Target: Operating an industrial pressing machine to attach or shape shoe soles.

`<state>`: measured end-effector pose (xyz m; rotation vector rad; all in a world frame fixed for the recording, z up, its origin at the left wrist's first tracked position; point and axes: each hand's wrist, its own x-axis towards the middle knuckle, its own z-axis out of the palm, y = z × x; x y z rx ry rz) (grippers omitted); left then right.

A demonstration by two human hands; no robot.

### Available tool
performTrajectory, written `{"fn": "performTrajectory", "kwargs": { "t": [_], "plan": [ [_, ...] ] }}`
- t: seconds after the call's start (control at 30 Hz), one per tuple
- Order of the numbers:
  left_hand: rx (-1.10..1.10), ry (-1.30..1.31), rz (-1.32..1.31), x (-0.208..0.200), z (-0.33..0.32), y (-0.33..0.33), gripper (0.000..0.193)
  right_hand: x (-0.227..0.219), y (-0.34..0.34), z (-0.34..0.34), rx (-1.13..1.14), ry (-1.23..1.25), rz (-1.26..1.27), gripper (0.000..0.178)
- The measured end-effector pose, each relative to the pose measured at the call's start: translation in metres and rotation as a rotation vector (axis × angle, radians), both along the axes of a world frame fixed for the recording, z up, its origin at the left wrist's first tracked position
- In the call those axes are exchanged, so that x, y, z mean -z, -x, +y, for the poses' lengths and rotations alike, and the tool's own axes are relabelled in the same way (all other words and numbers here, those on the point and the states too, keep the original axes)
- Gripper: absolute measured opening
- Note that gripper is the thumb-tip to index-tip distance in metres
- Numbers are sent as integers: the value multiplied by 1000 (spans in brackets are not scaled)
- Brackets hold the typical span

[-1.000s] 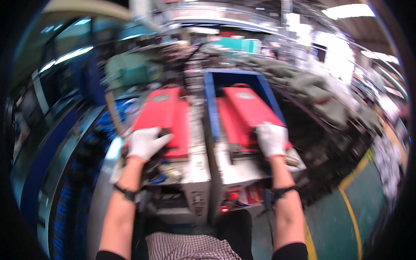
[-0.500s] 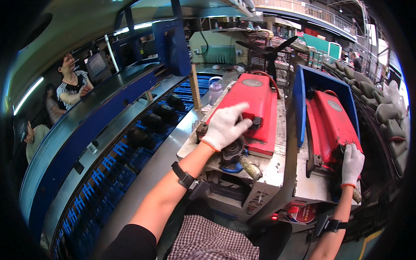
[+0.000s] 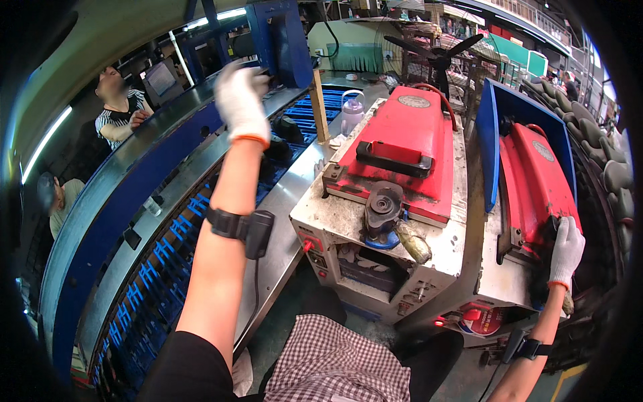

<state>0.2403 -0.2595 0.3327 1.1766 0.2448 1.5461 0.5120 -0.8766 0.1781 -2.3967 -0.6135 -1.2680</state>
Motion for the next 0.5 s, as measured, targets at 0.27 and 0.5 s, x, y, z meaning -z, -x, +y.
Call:
{"fn": "performTrajectory", "kwargs": {
  "t": [0.27,0.5],
  "plan": [
    [-56,-1265,1012,94,-118,-69,38,-6,6,8,18,-3,71,31],
    [319,-1195,1488,58,-136,-79,72,-7,5,14,40,1,142,30]
  ]
}}
